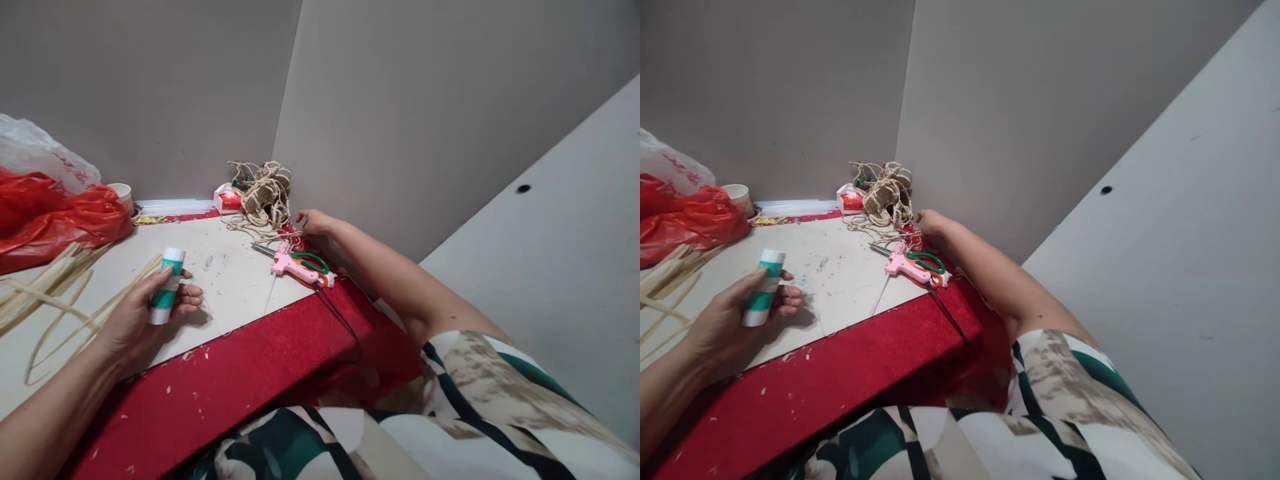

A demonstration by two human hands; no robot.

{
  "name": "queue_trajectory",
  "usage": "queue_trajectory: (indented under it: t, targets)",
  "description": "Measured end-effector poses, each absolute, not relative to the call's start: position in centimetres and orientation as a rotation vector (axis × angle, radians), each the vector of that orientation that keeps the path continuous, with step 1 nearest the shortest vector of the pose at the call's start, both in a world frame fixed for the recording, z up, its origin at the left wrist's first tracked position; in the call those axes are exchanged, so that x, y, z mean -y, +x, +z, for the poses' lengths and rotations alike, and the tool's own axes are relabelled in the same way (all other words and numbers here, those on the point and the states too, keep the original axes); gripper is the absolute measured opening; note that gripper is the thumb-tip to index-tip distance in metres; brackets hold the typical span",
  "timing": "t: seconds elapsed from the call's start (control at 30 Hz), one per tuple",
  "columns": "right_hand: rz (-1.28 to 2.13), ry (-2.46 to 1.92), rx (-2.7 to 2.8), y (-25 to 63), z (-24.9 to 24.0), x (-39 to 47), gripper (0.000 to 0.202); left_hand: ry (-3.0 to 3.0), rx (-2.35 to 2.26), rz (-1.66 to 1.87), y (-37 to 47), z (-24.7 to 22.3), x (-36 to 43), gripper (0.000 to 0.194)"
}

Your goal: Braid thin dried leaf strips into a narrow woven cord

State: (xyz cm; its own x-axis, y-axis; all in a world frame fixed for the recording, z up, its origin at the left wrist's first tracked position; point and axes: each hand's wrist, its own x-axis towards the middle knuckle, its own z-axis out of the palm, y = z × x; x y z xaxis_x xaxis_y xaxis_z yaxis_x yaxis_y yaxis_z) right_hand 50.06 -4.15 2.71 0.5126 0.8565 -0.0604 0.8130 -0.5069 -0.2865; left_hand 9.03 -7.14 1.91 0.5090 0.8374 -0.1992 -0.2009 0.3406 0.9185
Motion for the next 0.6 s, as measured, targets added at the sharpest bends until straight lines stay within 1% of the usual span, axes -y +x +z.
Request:
queue_trajectory:
  t: [0.07, 0.23, 0.33, 0.43, 0.6]
  targets:
    - [0.318, -2.568, 1.464, 49.9, 3.4, 4.4, 0.060, 0.995, -0.757, 0.772, 9.0, 2.0, 7.2, 0.020]
    - [0.356, -2.583, 1.547, 49.9, 6.6, 7.0, 0.052, 0.959, -0.741, 0.784, 8.9, 2.2, 7.3, 0.016]
    - [0.475, -2.388, 1.540, 50.4, 8.4, 8.8, 0.048, 0.953, -0.749, 0.772, 9.0, 2.2, 7.2, 0.016]
    - [0.612, -2.206, 1.462, 50.5, 9.2, 9.9, 0.042, 0.965, -0.755, 0.779, 9.0, 2.1, 7.1, 0.018]
    - [0.769, -2.131, 1.431, 49.6, 9.2, 10.2, 0.037, 1.002, -0.724, 0.784, 8.8, 1.8, 7.0, 0.020]
